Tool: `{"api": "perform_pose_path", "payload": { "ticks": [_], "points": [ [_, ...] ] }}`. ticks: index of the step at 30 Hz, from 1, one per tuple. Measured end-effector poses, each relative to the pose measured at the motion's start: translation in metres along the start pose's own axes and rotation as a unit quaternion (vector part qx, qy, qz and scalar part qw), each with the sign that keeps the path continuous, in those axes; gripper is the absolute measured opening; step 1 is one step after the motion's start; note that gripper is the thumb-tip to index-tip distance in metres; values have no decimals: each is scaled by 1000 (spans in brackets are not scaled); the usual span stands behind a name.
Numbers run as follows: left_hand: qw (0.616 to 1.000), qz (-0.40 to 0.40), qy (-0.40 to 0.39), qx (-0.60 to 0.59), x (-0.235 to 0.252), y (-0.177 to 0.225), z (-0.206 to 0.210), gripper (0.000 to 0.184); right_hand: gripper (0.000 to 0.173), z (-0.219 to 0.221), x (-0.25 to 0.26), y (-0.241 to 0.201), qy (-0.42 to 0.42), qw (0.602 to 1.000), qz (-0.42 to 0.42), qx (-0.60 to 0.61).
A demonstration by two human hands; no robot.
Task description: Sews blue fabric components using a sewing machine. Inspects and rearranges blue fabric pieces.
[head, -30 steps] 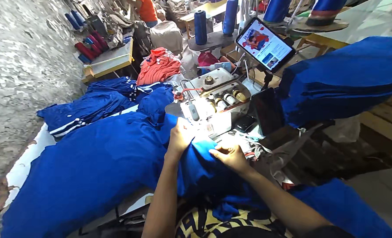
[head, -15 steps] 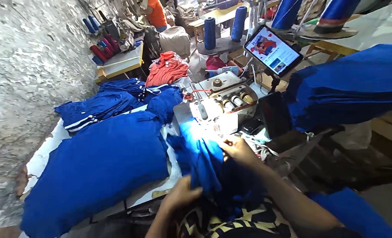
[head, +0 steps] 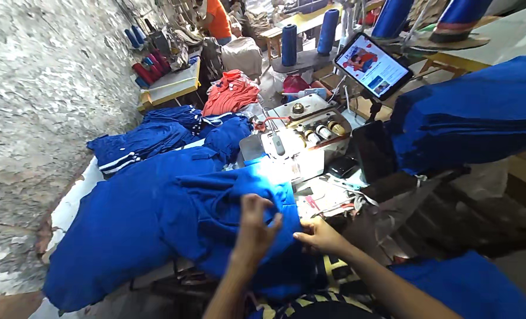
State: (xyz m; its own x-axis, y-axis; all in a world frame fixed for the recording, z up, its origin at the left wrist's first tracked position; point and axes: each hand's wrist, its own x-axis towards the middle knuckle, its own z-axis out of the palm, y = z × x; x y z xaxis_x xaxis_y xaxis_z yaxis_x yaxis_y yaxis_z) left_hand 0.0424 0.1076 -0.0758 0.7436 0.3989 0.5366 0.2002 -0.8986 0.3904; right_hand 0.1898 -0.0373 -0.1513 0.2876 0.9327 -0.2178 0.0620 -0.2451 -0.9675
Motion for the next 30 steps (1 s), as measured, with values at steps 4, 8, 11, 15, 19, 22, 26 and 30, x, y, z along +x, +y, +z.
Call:
{"api": "perform_pose_path", "payload": {
  "ticks": [4,8,11,15,19,22,26,30],
  "points": [
    [997,-56,28,50,-19,-7,67,25,13,-19,-20,-15,-62,995,-76,0],
    [984,-179,-5,13,-8,-19,46,15,16,-32,-6,-11,-172,977,-123,19],
    [946,-287,-135,-71,23,-14,7,23,34,-24,26,-18,-74,994,-34,70],
    [990,-139,-7,-37,24,9,-14,21,17,-30,38,-39,-19,985,-77,154],
    [995,23,49,-84,0,10,17,20,8,-40,30,-28,-37,987,-89,133],
    [988,43,56,-137,-8,3,45,20,3,-40,29,-15,-18,993,-50,102],
    [976,22,77,-202,7,-3,53,21,4,-39,29,-13,-14,991,-63,113],
    [987,-26,48,-148,33,2,53,25,7,-40,32,-15,3,992,-94,86]
  ]
}}
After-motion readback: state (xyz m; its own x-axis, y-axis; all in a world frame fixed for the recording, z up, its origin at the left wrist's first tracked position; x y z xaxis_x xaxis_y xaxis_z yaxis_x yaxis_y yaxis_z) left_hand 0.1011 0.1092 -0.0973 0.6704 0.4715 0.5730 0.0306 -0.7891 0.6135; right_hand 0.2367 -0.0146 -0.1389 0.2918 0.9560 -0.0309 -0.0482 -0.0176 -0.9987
